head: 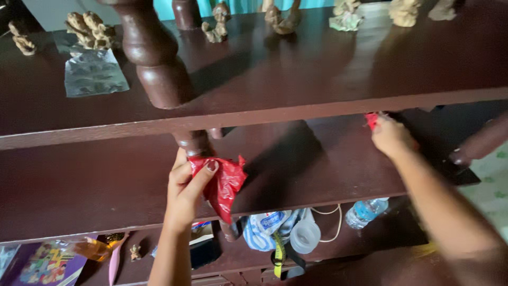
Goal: The person organizes items on a shelf by wiping the surface with a red cloth, moving various small objects like figurines and toiletries, and sorting through a paper bag to place its contents like papers and small packages onto the shelf.
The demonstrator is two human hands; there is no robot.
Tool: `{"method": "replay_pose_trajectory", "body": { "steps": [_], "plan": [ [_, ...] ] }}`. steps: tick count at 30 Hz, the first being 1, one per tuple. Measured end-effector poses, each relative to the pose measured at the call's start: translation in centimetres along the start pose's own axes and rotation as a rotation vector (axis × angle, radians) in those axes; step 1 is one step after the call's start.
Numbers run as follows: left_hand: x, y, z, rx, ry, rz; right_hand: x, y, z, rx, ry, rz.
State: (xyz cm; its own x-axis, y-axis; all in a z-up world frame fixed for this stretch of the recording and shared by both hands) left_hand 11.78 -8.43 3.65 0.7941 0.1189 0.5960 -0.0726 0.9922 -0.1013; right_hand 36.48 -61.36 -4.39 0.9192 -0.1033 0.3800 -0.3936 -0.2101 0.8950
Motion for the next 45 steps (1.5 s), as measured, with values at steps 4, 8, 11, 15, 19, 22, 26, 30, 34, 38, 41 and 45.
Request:
{"method": "replay_pose_trajectory", "body": {
  "steps": [4,8,11,15,19,22,26,30,34,38,41,45],
  "plan": [
    [-0.2,0.2,-0.3,0.067,0.009,0.036,-3.0,-5.4,-12.4,0.098,-0.036,-0.04],
    [-0.5,-0.1,-0.3,-0.021,-0.074,0.067,-14.5,-5.0,-32.5,0.59,0.64,0.089],
    [-0.6,0.3,-0.6,-0.031,-0.08,0.081,-17.8,-1.1,-33.2,0.51,0.689,0.055],
    [-0.9,0.3,-1.1,-0.082,-0.072,0.089,-11.2,1.6,-14.5,-0.009,0.125,-0.26],
    [-1.0,-0.3,-1.2,-0.071,-0.106,0.112,-6.7,6.3,1.0,0.009,-0.121,-0.012],
    [-0.8,-0.5,-0.7,0.013,-0.184,0.106,-5.0,2.3,-0.7,-0.015,-0.245,-0.008],
    [-0.9,-0.3,-1.3,-0.102,-0.114,0.132,-12.2,-3.0,-17.1,0.25,0.166,-0.028],
    [-0.9,-0.5,-0.1,-0.019,-0.126,0.151,-17.8,-0.3,-26.1,0.388,0.564,0.024],
    [-0.9,-0.6,-0.7,-0.074,-0.103,0.175,-10.4,0.2,-9.1,0.116,0.033,-0.172],
    [-0.8,-0.4,-1.1,-0.025,-0.148,0.195,-3.7,2.4,4.8,-0.068,-0.271,0.044],
    [-1.7,-0.3,-1.6,-0.059,-0.144,0.21,-2.8,0.6,5.6,-0.104,-0.378,0.074],
    [-1.4,-0.5,-1.6,-0.085,-0.147,0.253,-7.2,2.3,0.6,0.118,0.015,0.124]
  ]
}}
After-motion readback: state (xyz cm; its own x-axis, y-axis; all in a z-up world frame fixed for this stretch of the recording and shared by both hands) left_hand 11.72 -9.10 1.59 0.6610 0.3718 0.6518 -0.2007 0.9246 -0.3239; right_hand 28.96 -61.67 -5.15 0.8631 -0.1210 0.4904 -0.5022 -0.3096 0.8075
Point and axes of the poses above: each hand's wrist, its own x-axis towards the middle knuckle, its own y-axis out of the back of the hand, z = x × y, the point moved 8 cm from there along x, towards the middle knuckle, and after that the axes turned 2 degrees about -y, right-handed, at the moved point
